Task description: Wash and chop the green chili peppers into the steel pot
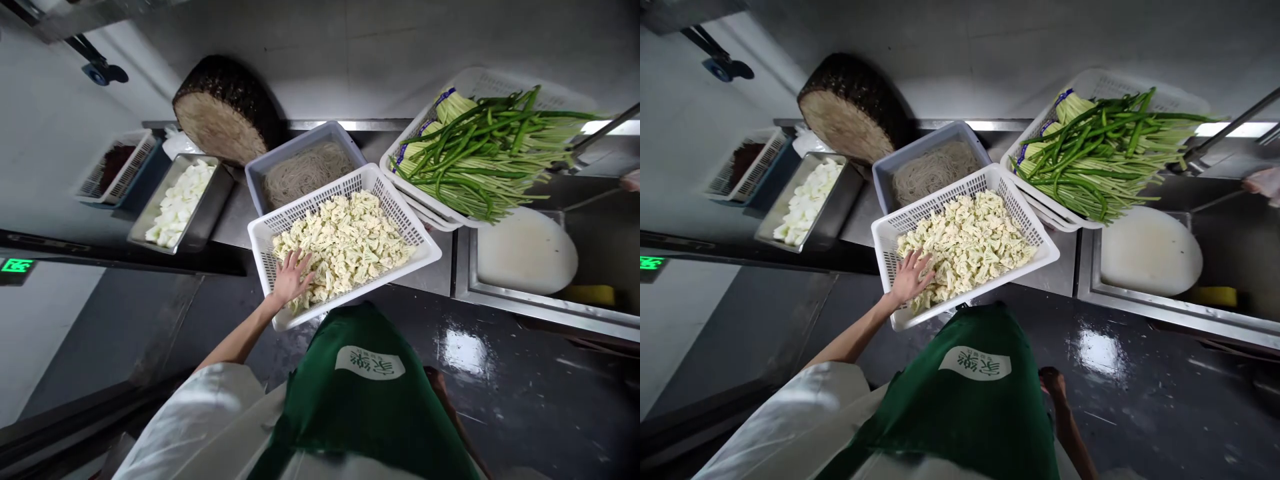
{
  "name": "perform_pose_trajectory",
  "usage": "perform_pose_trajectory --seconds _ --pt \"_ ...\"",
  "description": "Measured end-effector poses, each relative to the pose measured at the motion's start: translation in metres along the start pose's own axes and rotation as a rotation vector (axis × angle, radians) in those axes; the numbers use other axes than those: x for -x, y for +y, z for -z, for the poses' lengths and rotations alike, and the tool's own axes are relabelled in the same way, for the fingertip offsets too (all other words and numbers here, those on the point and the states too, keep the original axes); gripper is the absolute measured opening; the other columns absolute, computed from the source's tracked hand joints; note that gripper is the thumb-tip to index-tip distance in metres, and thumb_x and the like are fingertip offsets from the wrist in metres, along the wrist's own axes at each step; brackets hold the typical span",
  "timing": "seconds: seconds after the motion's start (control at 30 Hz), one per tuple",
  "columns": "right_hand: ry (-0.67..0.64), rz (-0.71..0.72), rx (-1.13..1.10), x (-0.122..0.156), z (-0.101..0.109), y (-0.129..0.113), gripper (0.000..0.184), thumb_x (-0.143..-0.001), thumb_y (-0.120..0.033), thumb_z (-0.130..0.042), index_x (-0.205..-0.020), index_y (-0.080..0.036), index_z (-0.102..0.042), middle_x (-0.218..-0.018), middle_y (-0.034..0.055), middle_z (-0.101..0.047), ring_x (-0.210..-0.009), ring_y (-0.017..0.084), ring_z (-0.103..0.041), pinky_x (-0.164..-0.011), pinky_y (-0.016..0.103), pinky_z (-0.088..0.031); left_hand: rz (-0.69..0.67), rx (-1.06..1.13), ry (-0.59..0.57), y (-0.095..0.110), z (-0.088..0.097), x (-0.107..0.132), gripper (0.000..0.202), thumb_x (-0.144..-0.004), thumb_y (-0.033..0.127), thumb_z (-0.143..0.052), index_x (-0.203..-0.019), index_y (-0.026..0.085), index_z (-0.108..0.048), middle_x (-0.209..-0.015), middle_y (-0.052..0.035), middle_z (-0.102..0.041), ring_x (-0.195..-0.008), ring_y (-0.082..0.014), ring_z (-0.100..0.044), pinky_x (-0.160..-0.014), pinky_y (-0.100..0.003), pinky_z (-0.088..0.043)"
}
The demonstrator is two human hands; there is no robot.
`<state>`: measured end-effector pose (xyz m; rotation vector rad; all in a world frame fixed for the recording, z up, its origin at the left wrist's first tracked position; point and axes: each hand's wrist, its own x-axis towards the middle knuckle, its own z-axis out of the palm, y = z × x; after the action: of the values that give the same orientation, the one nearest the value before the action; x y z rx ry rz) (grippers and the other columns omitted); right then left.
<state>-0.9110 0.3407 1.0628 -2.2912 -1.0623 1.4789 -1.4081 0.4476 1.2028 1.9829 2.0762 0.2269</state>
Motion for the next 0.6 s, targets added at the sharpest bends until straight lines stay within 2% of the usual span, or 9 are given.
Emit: perform_pose_trajectory --seconds 0.1,0.17,0.23,0.3,0.4,0.5,0.6 --pt "-0.029 -0.045 -0.034 -0.014 -0.005 -0.014 0.012 -0.047 -0.032 -0.049 -0.052 -0.024 -0.057 -0.052 0.0058 -0.057 -0.057 0.030 -0.066 -0.053 0.037 -0.049 0.180 0.025 -0.044 0.004 -0.025 -0.038 0.076 -0.099 0.065 -0.031 -0.164 0.027 -0.020 -0.171 -0.0120 -0.003 -0.153 -0.0511 0.005 -0.110 -0.084 -0.012" --pt "-0.028 -0.049 -0.059 -0.022 -0.007 -0.024 0.014 -0.052 -0.033 -0.052 -0.057 -0.023 -0.059 -0.056 0.0075 -0.059 -0.059 0.028 -0.066 -0.054 0.036 -0.050 0.248 0.080 -0.104 -0.004 -0.038 -0.055 0.080 -0.098 0.066 -0.033 -0.164 0.026 -0.013 -0.171 -0.0118 0.003 -0.152 -0.0504 0.013 -0.109 -0.085 -0.012" --pt "-0.025 -0.044 -0.087 -0.028 -0.008 -0.031 0.014 -0.057 -0.035 -0.055 -0.061 -0.023 -0.059 -0.059 0.0078 -0.061 -0.062 0.027 -0.067 -0.056 0.035 -0.051 0.229 0.112 -0.154 -0.017 -0.041 -0.063 0.082 -0.097 0.066 -0.039 -0.164 0.028 -0.012 -0.171 -0.0119 0.002 -0.153 -0.0485 0.012 -0.109 -0.083 -0.014" --pt "-0.019 -0.042 -0.108 -0.031 -0.007 -0.034 0.014 -0.058 -0.036 -0.058 -0.064 -0.023 -0.059 -0.059 0.0067 -0.061 -0.062 0.026 -0.067 -0.056 0.034 -0.052 0.113 0.104 -0.195 -0.030 -0.034 -0.065 0.078 -0.098 0.060 -0.044 -0.164 0.027 -0.018 -0.171 -0.0143 -0.011 -0.155 -0.0450 0.003 -0.112 -0.079 -0.016" --pt "0.004 -0.058 -0.105 -0.027 -0.005 -0.032 0.012 -0.057 -0.034 -0.060 -0.063 -0.024 -0.058 -0.054 0.0047 -0.058 -0.056 0.025 -0.063 -0.052 0.034 -0.049 -0.064 0.053 -0.165 -0.040 -0.017 -0.067 0.059 -0.098 0.038 -0.049 -0.154 0.020 -0.042 -0.158 -0.0176 -0.042 -0.153 -0.0362 -0.023 -0.119 -0.064 -0.024" --pt "0.024 -0.079 -0.085 -0.012 -0.002 -0.022 0.008 -0.055 -0.031 -0.059 -0.055 -0.024 -0.057 -0.049 0.0047 -0.056 -0.052 0.026 -0.062 -0.050 0.034 -0.047 -0.093 0.034 -0.076 -0.039 -0.006 -0.066 0.046 -0.090 0.021 -0.052 -0.134 0.016 -0.062 -0.142 -0.0184 -0.057 -0.140 -0.0324 -0.045 -0.115 -0.055 -0.035" --pt "0.035 -0.068 -0.052 0.008 0.000 -0.009 0.006 -0.052 -0.027 -0.056 -0.048 -0.023 -0.057 -0.047 0.0041 -0.055 -0.053 0.027 -0.064 -0.051 0.035 -0.048 -0.075 0.079 -0.005 -0.035 0.002 -0.061 0.042 -0.082 0.012 -0.051 -0.119 0.017 -0.070 -0.127 -0.0169 -0.063 -0.125 -0.0307 -0.056 -0.108 -0.052 -0.043"
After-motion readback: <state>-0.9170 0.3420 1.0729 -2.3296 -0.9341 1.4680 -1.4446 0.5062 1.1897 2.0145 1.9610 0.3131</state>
